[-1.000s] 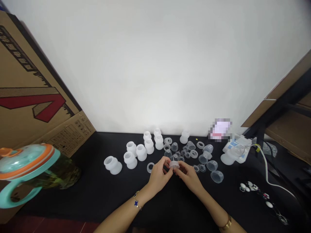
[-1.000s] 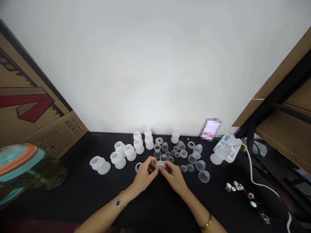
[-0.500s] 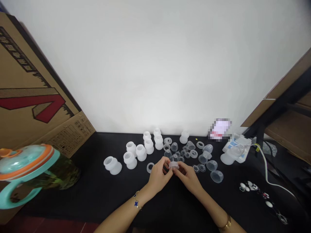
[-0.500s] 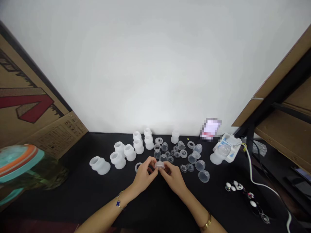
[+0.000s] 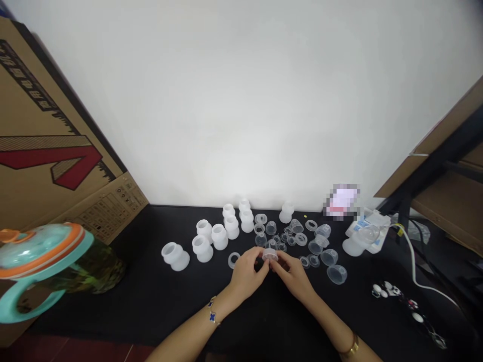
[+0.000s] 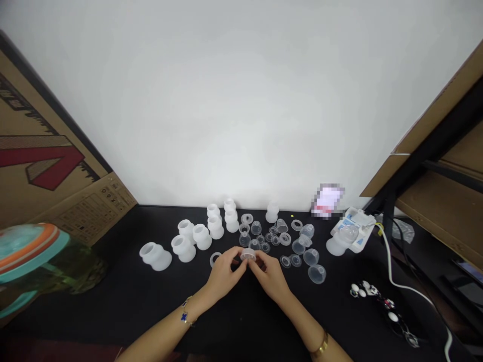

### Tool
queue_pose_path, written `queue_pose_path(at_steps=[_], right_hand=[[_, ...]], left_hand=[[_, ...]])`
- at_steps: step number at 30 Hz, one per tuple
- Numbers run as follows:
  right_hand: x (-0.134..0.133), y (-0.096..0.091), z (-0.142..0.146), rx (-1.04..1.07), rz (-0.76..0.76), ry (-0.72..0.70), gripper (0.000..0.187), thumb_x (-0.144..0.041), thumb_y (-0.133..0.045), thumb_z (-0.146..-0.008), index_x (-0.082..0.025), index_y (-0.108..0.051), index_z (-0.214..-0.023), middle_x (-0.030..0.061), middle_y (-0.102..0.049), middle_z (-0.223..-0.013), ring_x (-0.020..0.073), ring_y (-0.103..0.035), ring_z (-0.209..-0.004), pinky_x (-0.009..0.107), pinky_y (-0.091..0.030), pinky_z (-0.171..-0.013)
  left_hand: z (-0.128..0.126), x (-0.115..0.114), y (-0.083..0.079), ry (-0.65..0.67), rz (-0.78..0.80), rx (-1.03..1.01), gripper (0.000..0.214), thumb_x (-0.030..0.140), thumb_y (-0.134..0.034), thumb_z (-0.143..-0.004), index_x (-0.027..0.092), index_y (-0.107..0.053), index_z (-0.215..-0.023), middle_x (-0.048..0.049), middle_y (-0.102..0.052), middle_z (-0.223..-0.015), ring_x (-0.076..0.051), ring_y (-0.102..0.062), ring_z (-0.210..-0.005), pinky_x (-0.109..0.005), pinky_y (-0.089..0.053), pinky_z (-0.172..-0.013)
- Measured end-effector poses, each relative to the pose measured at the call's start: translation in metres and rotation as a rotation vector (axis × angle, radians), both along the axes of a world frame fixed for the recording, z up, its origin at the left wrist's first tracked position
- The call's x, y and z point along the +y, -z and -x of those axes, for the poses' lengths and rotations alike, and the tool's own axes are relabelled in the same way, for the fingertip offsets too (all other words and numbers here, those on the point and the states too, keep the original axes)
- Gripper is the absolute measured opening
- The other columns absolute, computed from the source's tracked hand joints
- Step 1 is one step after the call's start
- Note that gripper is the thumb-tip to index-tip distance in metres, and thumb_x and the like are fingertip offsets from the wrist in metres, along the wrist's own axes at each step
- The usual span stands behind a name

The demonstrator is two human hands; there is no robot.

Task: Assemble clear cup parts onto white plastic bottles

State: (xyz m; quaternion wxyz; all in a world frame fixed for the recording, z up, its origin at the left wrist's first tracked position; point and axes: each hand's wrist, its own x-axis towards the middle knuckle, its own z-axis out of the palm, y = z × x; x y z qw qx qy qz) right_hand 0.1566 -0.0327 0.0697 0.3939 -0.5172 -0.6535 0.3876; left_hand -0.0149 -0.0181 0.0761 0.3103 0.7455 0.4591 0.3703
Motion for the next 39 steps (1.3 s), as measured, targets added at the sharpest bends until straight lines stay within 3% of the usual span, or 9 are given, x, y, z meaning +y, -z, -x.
queue_pose_path(at_steps=[39], right_hand=[[0.0004, 0.0053, -0.0002, -0.167, -0.073, 0.046, 0.019, -0.034, -0.057, -0.091, -0.020, -0.069, -0.083, -0.0007, -0.066, -0.068, 0.0164, -0.058, -0.060, 0.025, -0.038, -0.056]], left_hand=[[-0.0012, 0.0015, 0.0057, -0.003, 0.064, 0.050, 0.004, 0.023, -0.058, -0.085, 0.022, -0.057, -0.081, 0.0026, -0.065, -0.072, -0.016, -0.061, -0.065, -0.025, -0.043, -0.063]])
